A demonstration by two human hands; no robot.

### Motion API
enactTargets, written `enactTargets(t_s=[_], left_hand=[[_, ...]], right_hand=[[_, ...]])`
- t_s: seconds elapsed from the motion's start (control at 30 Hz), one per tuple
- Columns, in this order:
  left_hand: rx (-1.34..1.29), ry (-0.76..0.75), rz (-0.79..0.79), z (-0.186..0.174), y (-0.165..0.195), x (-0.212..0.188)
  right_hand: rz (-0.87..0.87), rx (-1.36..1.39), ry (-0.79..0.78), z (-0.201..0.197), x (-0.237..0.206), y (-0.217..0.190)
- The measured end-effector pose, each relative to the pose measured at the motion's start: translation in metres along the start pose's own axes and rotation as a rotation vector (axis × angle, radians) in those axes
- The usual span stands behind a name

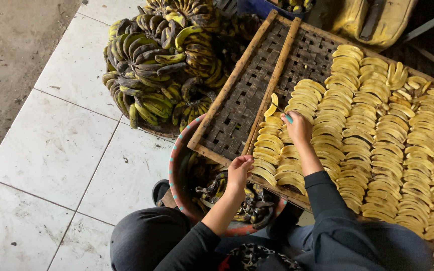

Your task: The person sits on the floor and peels bananas one at a time using a small knife, removing the peel by hand and with the blade. Peeled bananas are placed in rows on a bamboo drying rack, and discarded peels are dropped into a basin beside them.

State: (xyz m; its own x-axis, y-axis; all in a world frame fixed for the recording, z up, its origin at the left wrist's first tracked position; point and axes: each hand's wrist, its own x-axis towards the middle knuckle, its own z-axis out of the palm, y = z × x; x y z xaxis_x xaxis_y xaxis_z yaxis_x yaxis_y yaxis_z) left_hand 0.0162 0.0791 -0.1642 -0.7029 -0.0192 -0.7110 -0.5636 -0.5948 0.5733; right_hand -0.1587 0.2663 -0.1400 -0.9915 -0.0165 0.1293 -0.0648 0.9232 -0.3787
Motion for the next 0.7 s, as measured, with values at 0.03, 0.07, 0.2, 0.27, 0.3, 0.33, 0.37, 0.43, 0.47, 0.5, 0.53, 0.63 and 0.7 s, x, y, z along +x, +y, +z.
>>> enactTargets(t_s=[0.03, 0.07, 0.2, 0.27, 0.3, 0.33, 0.37, 0.43, 0.47, 0.5, 0.53, 0.63, 0.7], left_hand=[[0.004, 0.000, 0.004, -0.001, -0.001, 0.003], [0.009, 0.002, 0.008, -0.003, -0.003, 0.005], [0.130, -0.041, 0.162, -0.010, -0.011, 0.018], [0.362, -0.108, 0.386, -0.014, -0.014, 0.018], [0.586, -0.121, 0.371, -0.019, -0.017, 0.015], [0.814, -0.139, 0.347, -0.025, -0.020, 0.009], [1.041, -0.161, 0.325, -0.029, -0.024, 0.003], [1.410, -0.049, 0.583, -0.030, -0.034, -0.015], [1.590, 0.009, 0.717, -0.029, -0.039, -0.023], [1.616, -0.054, 0.656, -0.030, -0.041, -0.027], [1.642, -0.118, 0.593, -0.033, -0.043, -0.031], [1.836, -0.213, 0.456, -0.048, -0.051, -0.037], [1.914, -0.254, 0.422, -0.065, -0.054, -0.037]], right_hand=[[-0.020, 0.012, 0.018, 0.000, 0.000, -0.001], [-0.039, 0.025, 0.036, -0.001, -0.002, -0.002], [-0.031, 0.117, 0.177, -0.011, -0.019, -0.003], [-0.043, 0.288, 0.248, -0.016, -0.041, -0.001], [-0.063, 0.315, 0.214, -0.019, -0.055, -0.001], [-0.077, 0.341, 0.179, -0.022, -0.074, -0.001], [-0.092, 0.366, 0.148, -0.027, -0.094, 0.000], [0.040, 0.467, 0.029, -0.037, -0.139, 0.001], [0.092, 0.543, -0.021, -0.039, -0.163, -0.002], [0.141, 0.617, -0.067, -0.041, -0.184, -0.003], [0.076, 0.563, -0.098, -0.043, -0.204, -0.004], [-0.087, 0.528, -0.227, -0.041, -0.256, -0.005], [0.040, 0.472, -0.370, -0.030, -0.276, -0.007]])
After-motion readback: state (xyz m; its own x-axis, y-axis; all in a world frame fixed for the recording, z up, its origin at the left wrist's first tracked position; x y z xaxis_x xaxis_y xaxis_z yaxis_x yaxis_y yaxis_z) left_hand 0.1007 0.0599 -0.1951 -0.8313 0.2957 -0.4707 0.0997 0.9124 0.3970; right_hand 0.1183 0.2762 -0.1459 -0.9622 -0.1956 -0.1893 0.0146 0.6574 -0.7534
